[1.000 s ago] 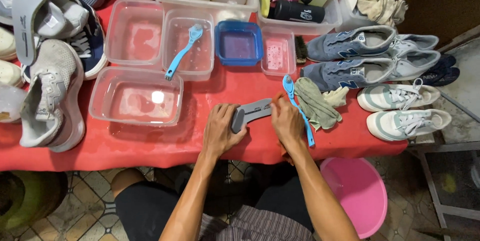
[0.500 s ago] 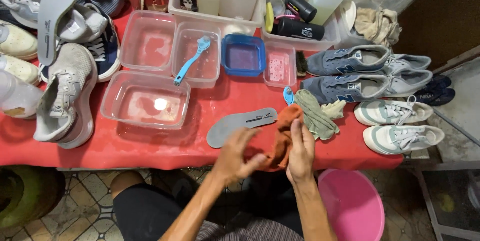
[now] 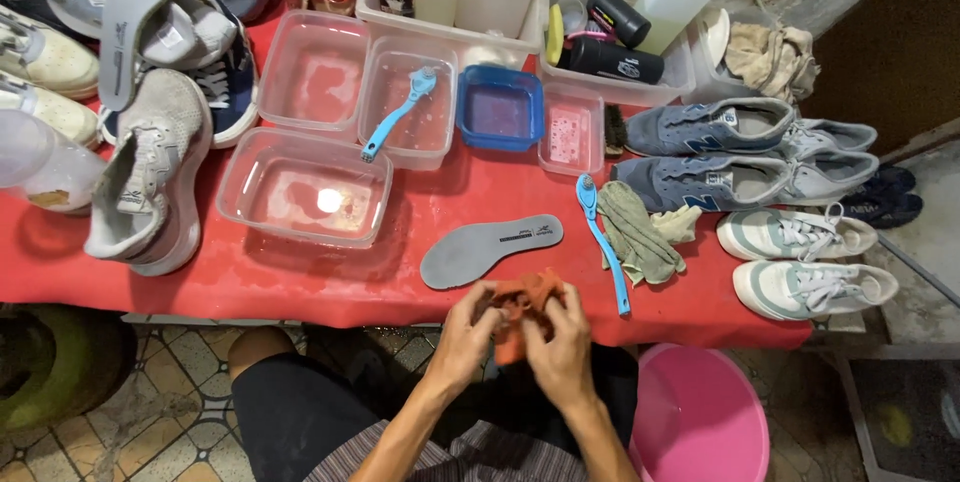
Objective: Cleaning a shoe insole by wiping it with a cloth and liquid solution.
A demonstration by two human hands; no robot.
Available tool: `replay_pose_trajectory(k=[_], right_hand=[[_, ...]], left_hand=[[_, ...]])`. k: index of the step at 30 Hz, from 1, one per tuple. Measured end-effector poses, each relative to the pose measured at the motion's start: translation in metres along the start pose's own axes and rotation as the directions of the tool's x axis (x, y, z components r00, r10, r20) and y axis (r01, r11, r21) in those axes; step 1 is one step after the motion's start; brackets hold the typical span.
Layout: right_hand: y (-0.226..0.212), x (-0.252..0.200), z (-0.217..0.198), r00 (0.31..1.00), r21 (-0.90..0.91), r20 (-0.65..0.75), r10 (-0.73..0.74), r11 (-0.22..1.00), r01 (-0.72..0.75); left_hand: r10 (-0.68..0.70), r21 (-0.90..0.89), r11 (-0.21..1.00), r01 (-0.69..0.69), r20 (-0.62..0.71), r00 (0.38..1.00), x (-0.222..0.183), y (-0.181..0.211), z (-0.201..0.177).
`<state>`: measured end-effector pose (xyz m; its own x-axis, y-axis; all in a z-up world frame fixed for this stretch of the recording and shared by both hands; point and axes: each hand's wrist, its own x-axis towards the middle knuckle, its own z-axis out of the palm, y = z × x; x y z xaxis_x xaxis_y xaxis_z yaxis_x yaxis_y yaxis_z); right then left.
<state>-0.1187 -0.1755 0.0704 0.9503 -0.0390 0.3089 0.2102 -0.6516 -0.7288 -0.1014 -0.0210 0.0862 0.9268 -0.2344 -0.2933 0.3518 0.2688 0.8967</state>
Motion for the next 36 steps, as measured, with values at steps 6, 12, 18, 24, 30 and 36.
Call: replay_pose_trajectory(k=[6, 12, 18, 24, 30, 36], right_hand=[[0.009, 0.057, -0.03, 0.982, -0.118, -0.007, 0.187, 0.975, -0.186], [0.088, 0.11, 0.006, 0.984, -0.366, 0.178, -0.028, 0.926, 0.093], [0.083, 0.111, 0.026, 0.973, -0.518, 0.187, -0.133, 0.828, 0.213], [0.047, 0.086, 0.067, 0.956, -0.385, 0.222, -0.193, 0.883, 0.268], [0.101, 0.103, 0.042, 0.987, -0.572, 0.046, -0.155, 0.806, 0.153], [0.022, 0.082, 0.051, 0.931, -0.422, 0.271, -0.244, 0.84, 0.342]], left_hand=[[0.529, 0.677, 0.611, -0.409, 0.035, 0.848, 0.024, 0.002, -0.026], [0.564, 0.784, 0.42, -0.458, 0.17, 0.808, 0.064, -0.015, -0.058], [0.585, 0.743, 0.454, -0.492, 0.168, 0.794, 0.073, -0.027, -0.065], [0.577, 0.724, 0.487, -0.489, 0.154, 0.802, 0.075, -0.025, -0.064], [0.54, 0.719, 0.521, -0.459, 0.139, 0.83, 0.078, -0.031, -0.069], [0.537, 0.722, 0.525, -0.452, 0.131, 0.833, 0.078, -0.034, -0.071]])
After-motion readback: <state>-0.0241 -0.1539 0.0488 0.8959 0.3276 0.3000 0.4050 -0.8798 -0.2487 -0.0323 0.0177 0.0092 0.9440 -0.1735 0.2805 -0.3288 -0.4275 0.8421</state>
